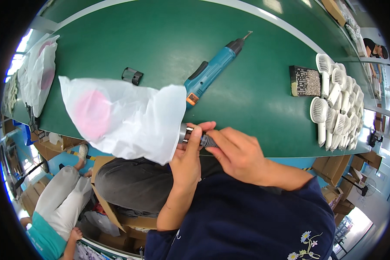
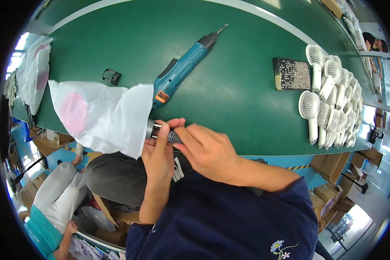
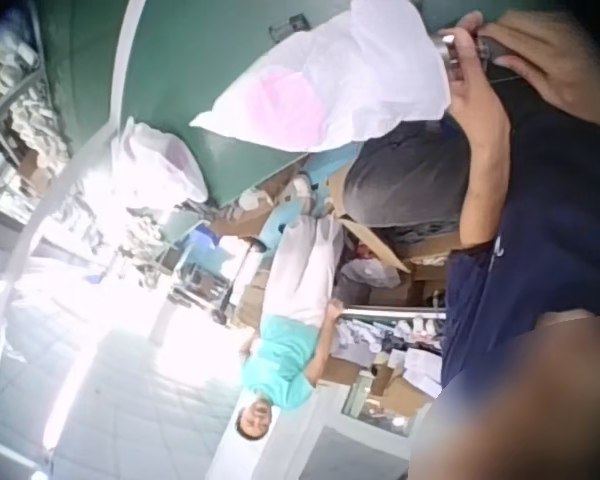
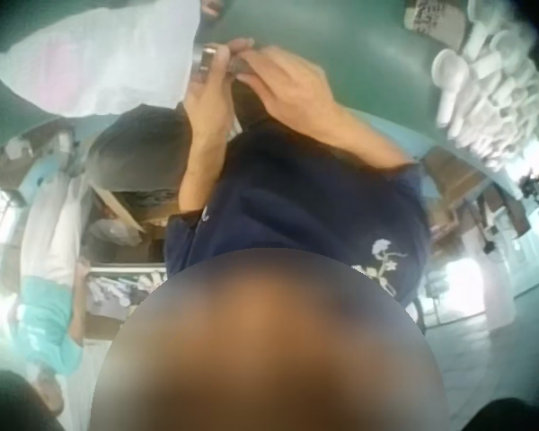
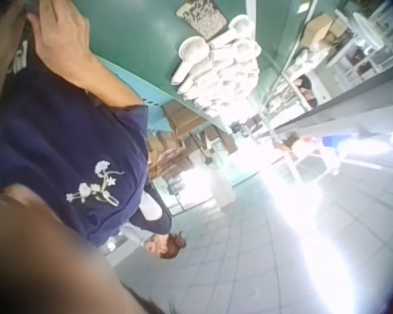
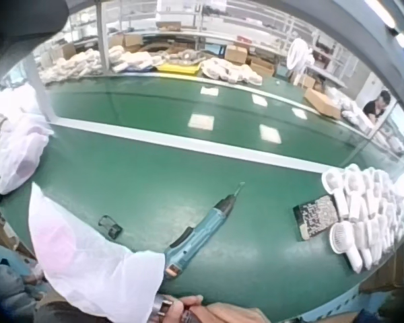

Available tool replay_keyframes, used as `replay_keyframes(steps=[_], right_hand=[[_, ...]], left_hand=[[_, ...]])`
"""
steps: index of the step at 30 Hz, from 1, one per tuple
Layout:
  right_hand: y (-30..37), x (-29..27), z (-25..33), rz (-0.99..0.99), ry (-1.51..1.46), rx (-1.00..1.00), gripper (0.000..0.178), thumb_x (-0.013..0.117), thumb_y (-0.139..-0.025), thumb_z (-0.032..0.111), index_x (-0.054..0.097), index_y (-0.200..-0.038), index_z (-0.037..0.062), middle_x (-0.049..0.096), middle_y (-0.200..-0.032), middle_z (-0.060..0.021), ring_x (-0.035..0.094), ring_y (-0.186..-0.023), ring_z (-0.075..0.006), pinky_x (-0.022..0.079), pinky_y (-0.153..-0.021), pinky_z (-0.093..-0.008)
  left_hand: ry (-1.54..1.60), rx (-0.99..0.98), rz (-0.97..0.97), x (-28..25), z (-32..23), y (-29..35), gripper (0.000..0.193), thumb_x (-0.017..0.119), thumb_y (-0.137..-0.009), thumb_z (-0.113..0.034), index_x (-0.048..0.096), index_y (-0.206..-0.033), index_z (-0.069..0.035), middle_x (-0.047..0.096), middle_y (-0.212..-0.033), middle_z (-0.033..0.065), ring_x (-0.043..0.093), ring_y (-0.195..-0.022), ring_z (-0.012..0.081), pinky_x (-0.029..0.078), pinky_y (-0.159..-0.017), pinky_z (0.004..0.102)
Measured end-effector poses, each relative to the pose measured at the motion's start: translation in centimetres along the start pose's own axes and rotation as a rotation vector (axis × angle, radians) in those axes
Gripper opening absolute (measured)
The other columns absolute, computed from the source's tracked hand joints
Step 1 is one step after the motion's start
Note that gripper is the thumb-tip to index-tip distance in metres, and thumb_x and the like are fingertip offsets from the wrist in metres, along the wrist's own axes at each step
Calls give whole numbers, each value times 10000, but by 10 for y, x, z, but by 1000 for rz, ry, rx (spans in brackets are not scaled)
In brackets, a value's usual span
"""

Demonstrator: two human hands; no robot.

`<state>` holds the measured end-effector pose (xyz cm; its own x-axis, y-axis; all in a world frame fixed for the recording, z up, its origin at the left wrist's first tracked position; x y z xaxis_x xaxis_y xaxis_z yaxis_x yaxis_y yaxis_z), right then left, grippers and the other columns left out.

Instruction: Assembling electronic components and wiring them into plastic housings at a factory workbench.

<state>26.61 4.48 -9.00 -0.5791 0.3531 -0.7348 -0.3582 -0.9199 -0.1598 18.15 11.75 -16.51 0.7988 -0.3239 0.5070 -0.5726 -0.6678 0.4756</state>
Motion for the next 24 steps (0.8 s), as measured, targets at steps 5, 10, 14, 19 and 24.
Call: replay_keyframes(steps=[5,10,14,19,24], right_hand=[[-1,5,-5,153,34,10,303,661,-835,153,586,-1076,-14,526,-806,-99,582,-641,-256,482,-512,-368],[6,35,-37,313,-741,573,245,549,-957,192,630,-986,-37,540,-656,-62,462,-580,-102,405,-545,-289],[12,44,-40,252,-844,645,292,529,-976,222,631,-1055,-39,538,-662,-13,416,-619,-74,381,-541,-259],[2,50,-39,402,-779,517,272,547,-961,241,657,-1072,19,635,-742,-46,499,-651,-83,430,-572,-265],[-114,-45,-20,162,187,-86,210,620,-868,243,693,-934,57,663,-758,-108,649,-707,-265,492,-615,-348]], left_hand=[[14,8,21,-2,-1,1,134,542,-946,-57,509,-1054,13,669,-969,187,656,-927,237,523,-754,271],[110,3,75,-5,4,-3,147,539,-959,-94,510,-1083,-20,660,-1013,181,641,-999,257,479,-719,255],[129,32,77,-6,2,-4,161,500,-971,-95,518,-1111,-18,638,-1087,189,598,-1079,344,456,-974,455],[99,88,37,-9,-5,0,211,606,-873,28,527,-1067,5,622,-982,112,620,-1011,236,464,-963,365],[107,203,-38,-1,-5,4,268,637,-864,15,518,-1103,19,627,-974,122,640,-909,223,513,-848,340]])
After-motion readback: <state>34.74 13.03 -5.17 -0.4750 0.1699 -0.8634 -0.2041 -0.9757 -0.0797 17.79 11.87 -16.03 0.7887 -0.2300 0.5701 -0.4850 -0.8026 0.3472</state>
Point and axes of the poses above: each hand's wrist, its own y-axis away from the middle knuckle, its own x-axis out of the palm, z = x × y, the point moved 7 cm from there along -y, towards the middle knuckle
